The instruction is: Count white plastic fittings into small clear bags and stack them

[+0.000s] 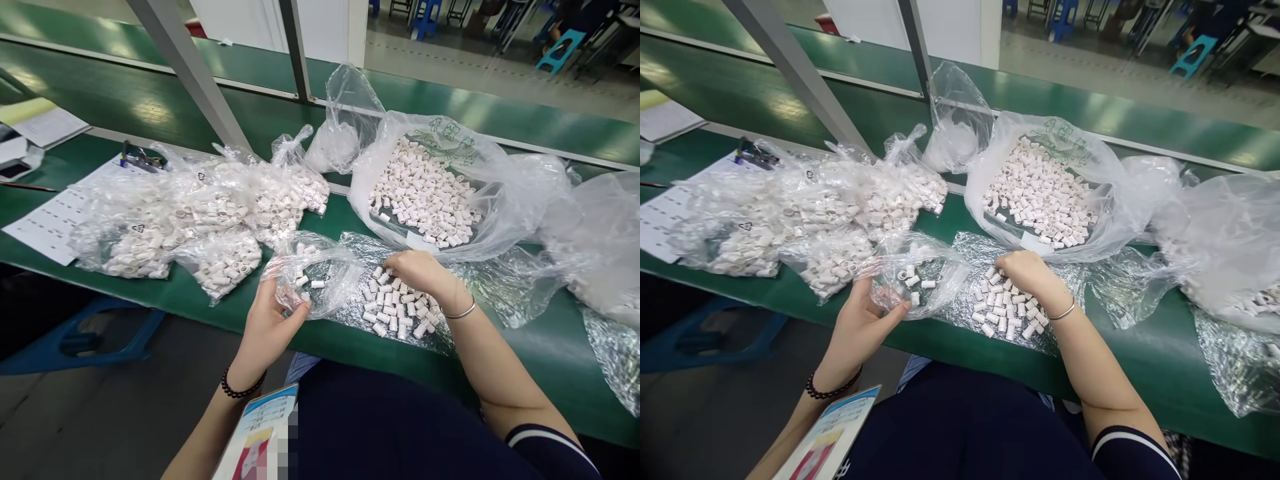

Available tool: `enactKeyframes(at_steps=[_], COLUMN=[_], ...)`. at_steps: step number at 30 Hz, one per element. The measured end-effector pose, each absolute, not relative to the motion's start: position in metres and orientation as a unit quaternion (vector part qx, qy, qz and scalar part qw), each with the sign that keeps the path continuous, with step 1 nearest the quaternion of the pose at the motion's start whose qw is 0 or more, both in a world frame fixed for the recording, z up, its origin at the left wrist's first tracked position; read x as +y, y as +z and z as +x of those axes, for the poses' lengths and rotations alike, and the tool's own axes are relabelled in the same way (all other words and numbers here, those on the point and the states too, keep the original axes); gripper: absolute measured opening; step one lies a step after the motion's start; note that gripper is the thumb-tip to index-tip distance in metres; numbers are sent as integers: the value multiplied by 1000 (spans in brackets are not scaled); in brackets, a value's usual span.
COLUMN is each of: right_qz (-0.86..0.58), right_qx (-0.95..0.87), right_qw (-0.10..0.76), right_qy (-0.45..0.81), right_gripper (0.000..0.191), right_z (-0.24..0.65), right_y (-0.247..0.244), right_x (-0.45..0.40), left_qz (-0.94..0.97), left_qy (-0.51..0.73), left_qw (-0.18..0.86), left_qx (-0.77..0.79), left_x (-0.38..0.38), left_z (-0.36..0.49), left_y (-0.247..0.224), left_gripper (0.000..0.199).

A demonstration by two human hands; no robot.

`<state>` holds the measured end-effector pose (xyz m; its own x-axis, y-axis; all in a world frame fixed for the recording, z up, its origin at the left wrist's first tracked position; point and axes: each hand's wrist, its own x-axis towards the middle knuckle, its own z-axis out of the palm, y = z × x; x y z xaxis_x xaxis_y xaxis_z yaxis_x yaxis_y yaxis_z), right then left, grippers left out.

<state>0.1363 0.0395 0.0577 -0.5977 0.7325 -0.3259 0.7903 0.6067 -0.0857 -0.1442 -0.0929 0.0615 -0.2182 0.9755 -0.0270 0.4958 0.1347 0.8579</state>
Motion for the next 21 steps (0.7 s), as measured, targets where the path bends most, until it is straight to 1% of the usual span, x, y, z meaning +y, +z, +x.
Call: enactKeyframes(at_steps=[2,4,7,11,14,16,18,20,21], right_qz=[433,419,341,254,276,339,394,411,411], right_qx=[891,902,931,949,940,926,913,904,900], right_qw=[98,36,-50,-126,-162,-128,-38,55,88], right_qy=[-98,-98,-122,-136,-120,-104,-99,-107,-112], right_gripper=[25,25,26,31,33,31,31,32,33], right_z=[133,123,98,71,81,99,114,122,122], right_y=[66,76,89,94,93,89,83,75,71], right_x=[34,25,11,6,16,24,28,28,26], left_qz=[539,541,543,555,548,538,533,537,541], left_qy=[381,378,364,372,388,386,376,367,363], left_qw=[321,327,337,330,314,309,309,306,303], left_qx=[679,676,678,667,671,683,692,696,696], left_x=[-93,-93,-91,-91,-91,-90,-89,-87,-86], left_z=[-144,-143,-140,-139,-143,-146,-148,-148,-147], left_y=[62,62,61,60,61,60,60,60,60], left_gripper=[64,63,59,61,65,65,67,69,69])
